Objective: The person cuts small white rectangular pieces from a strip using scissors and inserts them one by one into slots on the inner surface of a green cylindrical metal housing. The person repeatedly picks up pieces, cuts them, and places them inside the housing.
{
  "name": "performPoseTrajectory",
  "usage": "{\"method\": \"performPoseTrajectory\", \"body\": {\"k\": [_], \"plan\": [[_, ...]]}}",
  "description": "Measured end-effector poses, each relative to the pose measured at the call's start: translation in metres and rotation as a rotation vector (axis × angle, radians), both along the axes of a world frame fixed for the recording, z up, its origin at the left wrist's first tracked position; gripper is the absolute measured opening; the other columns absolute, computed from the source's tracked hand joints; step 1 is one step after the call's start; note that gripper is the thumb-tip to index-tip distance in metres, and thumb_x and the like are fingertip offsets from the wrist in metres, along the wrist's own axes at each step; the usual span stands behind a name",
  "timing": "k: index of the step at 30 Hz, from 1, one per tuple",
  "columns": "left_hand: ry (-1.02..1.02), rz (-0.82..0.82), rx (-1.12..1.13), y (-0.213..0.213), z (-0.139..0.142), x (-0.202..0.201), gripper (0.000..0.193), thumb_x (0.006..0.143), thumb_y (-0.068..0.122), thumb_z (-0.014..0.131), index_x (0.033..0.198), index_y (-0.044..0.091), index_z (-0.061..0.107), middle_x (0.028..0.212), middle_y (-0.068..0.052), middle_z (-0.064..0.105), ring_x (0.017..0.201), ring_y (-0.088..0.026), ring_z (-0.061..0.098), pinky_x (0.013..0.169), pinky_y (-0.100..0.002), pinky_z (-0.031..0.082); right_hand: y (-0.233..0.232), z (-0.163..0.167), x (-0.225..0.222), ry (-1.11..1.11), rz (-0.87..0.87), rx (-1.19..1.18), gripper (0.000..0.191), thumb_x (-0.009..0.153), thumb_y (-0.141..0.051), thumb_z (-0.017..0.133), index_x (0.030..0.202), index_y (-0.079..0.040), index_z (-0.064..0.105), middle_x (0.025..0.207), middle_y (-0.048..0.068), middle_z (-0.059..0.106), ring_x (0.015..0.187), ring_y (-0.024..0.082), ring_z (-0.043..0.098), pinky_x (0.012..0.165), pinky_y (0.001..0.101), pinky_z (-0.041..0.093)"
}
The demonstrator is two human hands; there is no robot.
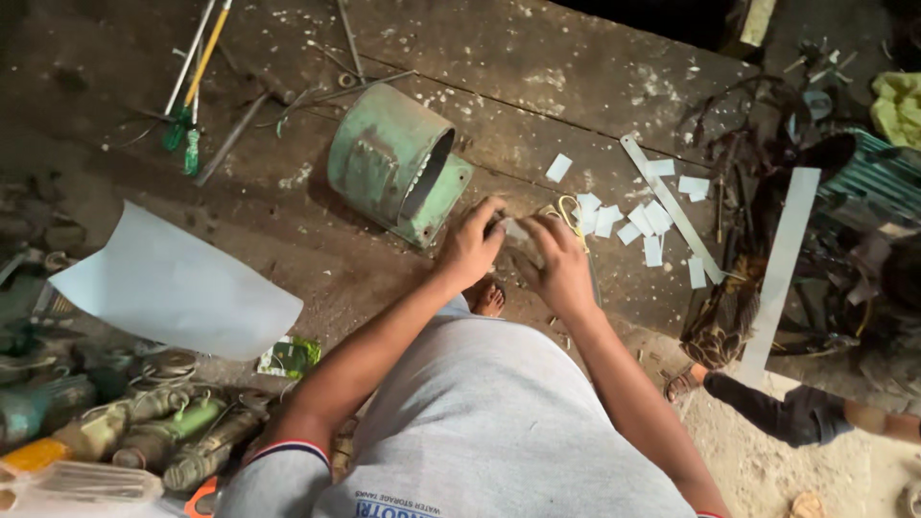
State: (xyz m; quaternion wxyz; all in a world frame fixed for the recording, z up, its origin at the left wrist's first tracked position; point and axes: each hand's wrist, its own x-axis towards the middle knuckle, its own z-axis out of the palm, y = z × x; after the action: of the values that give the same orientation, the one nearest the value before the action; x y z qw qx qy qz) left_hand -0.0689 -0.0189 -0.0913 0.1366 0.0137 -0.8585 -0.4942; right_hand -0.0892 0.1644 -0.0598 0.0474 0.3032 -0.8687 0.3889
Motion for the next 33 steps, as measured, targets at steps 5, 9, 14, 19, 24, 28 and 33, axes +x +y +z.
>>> {"method": "performPoseTrajectory", "body": {"k": [5,9,14,19,24,28,33], "plan": [[-0.070,0.044,0.179,-0.020,0.017,0.029,0.019,0.094,0.005,0.064,0.112,0.006,0.060,0.098,-0.012,0.069,0.091,-0.028,0.070,0.081,-0.038,0.055,-0.029,0.007,0.001,0.137,0.092,-0.058,0.040,0.089,-0.014,0.079,0.126,-0.007,0.068,0.119,0.014,0.067,0.101,0.034,0.068,0.084,0.0409,0.057],[0.056,0.044,0.173,-0.039,0.028,0.049,0.019,0.097,0.005,0.063,0.115,0.004,0.058,0.103,-0.013,0.067,0.097,-0.026,0.067,0.085,-0.038,0.053,-0.045,0.011,-0.001,0.209,0.206,-0.077,0.042,0.087,-0.015,0.081,0.126,-0.008,0.068,0.118,0.012,0.068,0.099,0.031,0.069,0.083,0.0393,0.057],[-0.043,0.097,0.191,-0.063,0.030,0.070,0.020,0.102,0.017,0.066,0.119,0.007,0.061,0.109,-0.009,0.070,0.100,-0.023,0.068,0.087,-0.038,0.057,-0.059,0.018,-0.005,0.255,0.355,-0.083,0.043,0.084,-0.015,0.082,0.126,-0.007,0.071,0.114,0.011,0.070,0.096,0.028,0.069,0.082,0.0386,0.058],[0.447,0.486,-0.475,-0.100,0.016,0.069,0.089,0.086,0.049,0.081,0.150,0.012,0.030,0.147,-0.020,0.037,0.137,-0.041,0.042,0.108,-0.065,0.043,-0.056,0.021,-0.013,0.119,0.143,-0.188,0.038,0.081,-0.012,0.084,0.117,-0.007,0.073,0.113,0.012,0.069,0.095,0.025,0.070,0.076,0.0345,0.057],[0.313,0.484,-0.307,-0.118,-0.013,0.022,0.125,0.073,0.057,0.090,0.161,0.019,0.009,0.160,-0.040,0.001,0.146,-0.063,0.018,0.109,-0.072,0.038,-0.038,0.012,-0.018,-0.078,-0.140,-0.236,0.032,0.082,-0.004,0.083,0.112,-0.006,0.074,0.100,0.008,0.069,0.085,0.017,0.068,0.070,0.0288,0.054],[0.419,0.437,-0.375,-0.126,-0.022,0.007,0.106,0.084,0.030,0.087,0.164,0.031,0.016,0.164,-0.036,0.008,0.152,-0.060,0.024,0.117,-0.071,0.040,-0.017,0.002,-0.012,-0.149,-0.273,-0.230,0.028,0.083,-0.003,0.083,0.110,-0.005,0.076,0.093,0.006,0.067,0.077,0.013,0.064,0.067,0.0265,0.051],[0.236,0.328,-0.434,-0.133,0.016,-0.007,0.109,0.072,0.025,0.087,0.161,0.032,0.024,0.158,-0.038,0.013,0.145,-0.062,0.028,0.112,-0.072,0.044,-0.001,-0.007,-0.006,-0.181,-0.332,-0.268,0.027,0.084,-0.003,0.081,0.111,-0.005,0.076,0.093,0.004,0.067,0.076,0.011,0.061,0.069,0.0245,0.049]]}}
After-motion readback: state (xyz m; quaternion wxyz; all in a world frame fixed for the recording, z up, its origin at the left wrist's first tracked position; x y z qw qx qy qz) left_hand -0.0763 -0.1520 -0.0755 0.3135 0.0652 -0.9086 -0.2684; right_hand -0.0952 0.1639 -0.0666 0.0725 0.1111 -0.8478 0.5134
